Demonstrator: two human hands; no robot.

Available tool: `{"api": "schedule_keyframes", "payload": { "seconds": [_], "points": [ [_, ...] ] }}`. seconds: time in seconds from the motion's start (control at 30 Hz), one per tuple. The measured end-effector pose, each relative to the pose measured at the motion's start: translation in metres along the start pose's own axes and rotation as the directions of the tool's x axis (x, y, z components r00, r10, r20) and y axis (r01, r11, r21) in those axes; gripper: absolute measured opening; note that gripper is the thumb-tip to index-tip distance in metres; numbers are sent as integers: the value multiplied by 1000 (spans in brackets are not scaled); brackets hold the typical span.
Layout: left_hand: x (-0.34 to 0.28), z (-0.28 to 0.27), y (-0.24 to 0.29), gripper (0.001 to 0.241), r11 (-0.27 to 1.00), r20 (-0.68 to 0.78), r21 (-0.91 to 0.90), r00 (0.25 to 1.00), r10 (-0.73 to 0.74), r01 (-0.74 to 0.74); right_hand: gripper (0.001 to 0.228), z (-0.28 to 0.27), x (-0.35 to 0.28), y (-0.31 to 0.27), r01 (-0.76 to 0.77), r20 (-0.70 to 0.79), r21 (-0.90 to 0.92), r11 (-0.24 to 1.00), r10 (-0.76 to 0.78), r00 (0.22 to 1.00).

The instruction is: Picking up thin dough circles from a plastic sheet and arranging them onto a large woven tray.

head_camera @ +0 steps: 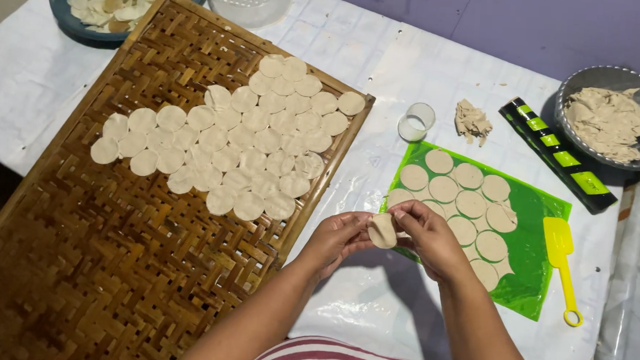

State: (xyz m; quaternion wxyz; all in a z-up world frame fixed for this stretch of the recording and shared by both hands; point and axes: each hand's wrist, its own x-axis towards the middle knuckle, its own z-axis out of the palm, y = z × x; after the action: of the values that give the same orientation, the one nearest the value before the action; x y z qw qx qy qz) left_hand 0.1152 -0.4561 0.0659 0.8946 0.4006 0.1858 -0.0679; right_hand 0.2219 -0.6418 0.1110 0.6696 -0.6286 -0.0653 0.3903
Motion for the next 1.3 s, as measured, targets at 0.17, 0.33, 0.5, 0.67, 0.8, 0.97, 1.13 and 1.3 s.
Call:
{"api": "schedule_keyframes", "payload": {
  "seconds": [0.17,0.33,0.5,0.67,0.8,0.97,1.13,1.3],
  "points": [
    [-1,-33,-12,29,991,-73,119,995,66,-57,24,23,-3,-8,-28,-26,-136,990,25,999],
    [-16,-53,3,26,973,-107,202,985,135,-111,27,34,3,-2,-41,-8,-203,978,41,999],
    [-23,-140,16,24,920,-253,264,900,354,-288,27,39,11,27,-49,-81,-367,929,21,996],
    [-80,-200,122,23,898,-576,386,705,414,-211,28,24,12,65,-76,-44,-394,916,64,997],
    [-95,-290,179,20,667,-555,684,383,738,-294,30,6,17,92,-111,-71,-380,918,91,993],
    [-94,-378,242,18,561,-505,771,248,827,-301,30,-50,52,162,-111,-29,-353,929,108,994],
    [-84,-403,274,18,533,-411,810,411,814,-245,30,-86,67,211,-160,-61,-373,914,148,987],
    [-79,-408,286,16,439,-453,892,194,870,110,26,-91,68,221,-150,-182,-409,900,80,980]
  ]
}}
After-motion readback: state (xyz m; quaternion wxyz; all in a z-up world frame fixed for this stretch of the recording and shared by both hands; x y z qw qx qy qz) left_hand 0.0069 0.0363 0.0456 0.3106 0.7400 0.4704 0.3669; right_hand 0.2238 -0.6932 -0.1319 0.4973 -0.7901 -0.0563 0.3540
